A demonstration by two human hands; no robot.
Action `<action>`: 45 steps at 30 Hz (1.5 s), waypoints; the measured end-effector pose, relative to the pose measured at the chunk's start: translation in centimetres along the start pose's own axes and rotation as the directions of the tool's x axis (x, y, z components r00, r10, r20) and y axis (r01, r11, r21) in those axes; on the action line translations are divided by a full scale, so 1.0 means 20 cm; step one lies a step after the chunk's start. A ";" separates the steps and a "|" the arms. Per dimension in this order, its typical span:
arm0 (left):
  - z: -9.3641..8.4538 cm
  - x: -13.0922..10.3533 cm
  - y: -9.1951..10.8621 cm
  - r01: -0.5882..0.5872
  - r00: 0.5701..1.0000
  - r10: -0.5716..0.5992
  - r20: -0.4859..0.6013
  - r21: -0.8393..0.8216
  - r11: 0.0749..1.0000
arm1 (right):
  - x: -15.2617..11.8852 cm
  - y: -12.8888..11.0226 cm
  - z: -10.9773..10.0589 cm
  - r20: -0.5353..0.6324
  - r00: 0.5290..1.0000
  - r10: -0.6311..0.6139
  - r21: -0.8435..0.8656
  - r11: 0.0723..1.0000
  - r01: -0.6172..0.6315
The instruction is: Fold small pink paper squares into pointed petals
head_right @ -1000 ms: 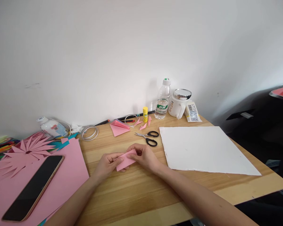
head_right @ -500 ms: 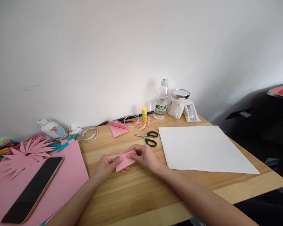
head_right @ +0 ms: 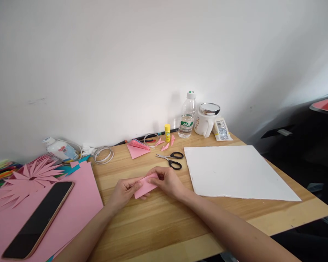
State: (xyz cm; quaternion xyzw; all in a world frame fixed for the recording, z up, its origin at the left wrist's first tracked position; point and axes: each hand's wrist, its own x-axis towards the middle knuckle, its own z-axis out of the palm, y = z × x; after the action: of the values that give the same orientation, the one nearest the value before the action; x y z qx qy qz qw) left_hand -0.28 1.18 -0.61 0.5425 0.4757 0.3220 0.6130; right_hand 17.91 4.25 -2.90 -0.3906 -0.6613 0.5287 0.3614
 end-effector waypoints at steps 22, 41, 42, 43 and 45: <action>-0.01 0.01 -0.02 -0.016 1.000 0.015 0.019 0.028 0.999 | 0.00 0.00 0.01 0.001 1.000 -0.009 -0.138 0.990 0.009; 0.00 0.07 -0.06 -0.021 0.999 0.022 -0.041 0.026 0.999 | 0.74 -0.46 0.17 0.004 0.998 0.056 -0.505 0.862 -0.046; 0.00 0.07 -0.06 -0.020 0.999 0.021 -0.041 0.032 0.999 | 0.82 -0.46 0.22 0.007 0.996 0.094 -0.520 0.851 -0.077; 0.00 0.07 -0.07 -0.017 0.999 0.019 -0.041 0.037 0.999 | 0.88 -0.46 0.25 0.009 0.992 0.129 -0.541 0.834 -0.104; 0.00 0.07 -0.07 -0.014 0.999 0.015 -0.046 0.033 0.999 | 0.99 -0.43 0.32 0.021 0.979 0.202 -0.586 0.796 -0.151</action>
State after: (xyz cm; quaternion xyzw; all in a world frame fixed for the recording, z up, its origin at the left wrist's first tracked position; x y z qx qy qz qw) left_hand 0.10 2.21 -2.31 0.5481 0.4911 0.3312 0.5905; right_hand 2.51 18.18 5.73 -0.5200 -0.7662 0.3482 0.1461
